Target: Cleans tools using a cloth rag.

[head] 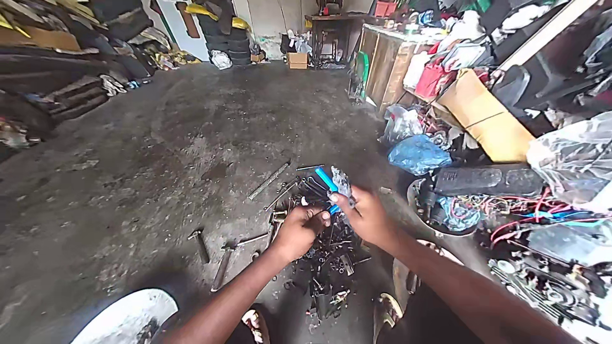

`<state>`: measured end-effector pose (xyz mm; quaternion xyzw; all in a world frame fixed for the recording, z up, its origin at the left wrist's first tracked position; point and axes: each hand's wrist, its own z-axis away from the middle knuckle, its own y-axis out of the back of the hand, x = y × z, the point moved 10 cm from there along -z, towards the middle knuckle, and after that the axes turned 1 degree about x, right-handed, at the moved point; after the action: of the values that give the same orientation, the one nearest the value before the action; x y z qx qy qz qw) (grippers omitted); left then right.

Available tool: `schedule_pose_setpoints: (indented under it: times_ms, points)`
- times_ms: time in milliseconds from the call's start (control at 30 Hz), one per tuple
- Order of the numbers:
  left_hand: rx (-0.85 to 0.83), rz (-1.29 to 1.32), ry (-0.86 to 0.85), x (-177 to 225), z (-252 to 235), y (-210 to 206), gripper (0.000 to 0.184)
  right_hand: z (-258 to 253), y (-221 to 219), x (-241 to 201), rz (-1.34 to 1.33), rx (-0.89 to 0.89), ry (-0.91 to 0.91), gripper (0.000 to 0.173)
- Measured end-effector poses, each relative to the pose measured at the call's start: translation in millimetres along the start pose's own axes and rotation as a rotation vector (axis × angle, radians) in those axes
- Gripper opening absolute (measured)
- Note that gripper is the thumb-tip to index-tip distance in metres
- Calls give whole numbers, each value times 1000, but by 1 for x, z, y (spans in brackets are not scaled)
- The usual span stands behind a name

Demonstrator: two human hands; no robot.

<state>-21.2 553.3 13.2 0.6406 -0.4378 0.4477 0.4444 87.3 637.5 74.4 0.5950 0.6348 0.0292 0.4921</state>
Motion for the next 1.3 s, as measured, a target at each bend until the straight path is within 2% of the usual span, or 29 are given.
schedule_pose_setpoints:
  times_ms: [100, 267, 367, 467, 500, 533, 567, 600, 633, 700, 767, 833, 867, 933, 1033, 1167, 1233, 1300]
  points:
    - [55, 132, 77, 0, 8, 9, 27, 6, -1, -2, 114, 64, 34, 49]
    - [80, 182, 124, 3, 16, 24, 26, 20, -2, -3, 1, 38, -29, 41]
    - [82, 192, 162, -4, 19, 26, 25, 25, -16, 12, -366, -109, -248, 23]
    - [148, 222, 170, -3, 21, 41, 27, 50, -47, 29, -891, -462, -649, 23]
    - [232, 226, 162, -1, 21, 58, 28, 60, -52, 34, -857, -597, -696, 27]
    - [358, 263, 154, 2, 22, 83, 31, 67, -50, 42, -651, -697, -667, 28]
    - [501, 350, 133, 4, 22, 112, 34, 74, -49, 51, -378, -817, -591, 35]
    - [627, 422, 94, 7, 24, 142, 35, 80, -53, 60, -197, -855, -564, 45]
    - [719, 442, 48, 9, 29, 167, 37, 81, -60, 68, -162, -797, -566, 47]
    - [732, 328, -3, 13, 36, 184, 39, 78, -66, 71, -380, -582, -684, 47]
    - [634, 271, 3, 12, 30, 163, 37, 70, -70, 66, -611, -437, -834, 46]
    - [525, 322, 23, 3, 23, 130, 34, 63, -75, 51, -885, -382, -899, 25]
    - [472, 358, 31, 0, 19, 115, 34, 58, -76, 42, -998, -374, -869, 24]
    - [374, 399, 26, -4, 12, 93, 35, 43, -73, 22, -1120, -390, -689, 42]
    - [326, 248, -2, -5, 10, 73, 32, 20, -68, 1, -1101, -295, -504, 48]
    - [412, -371, -165, 13, 22, 44, 25, 15, -71, 9, -993, -105, -579, 35]
    - [399, -535, -237, 20, 25, 27, 23, 20, -72, 17, -952, -56, -631, 31]
    - [314, -634, -241, 25, 27, 19, 21, 21, -66, 20, -934, -31, -654, 25]
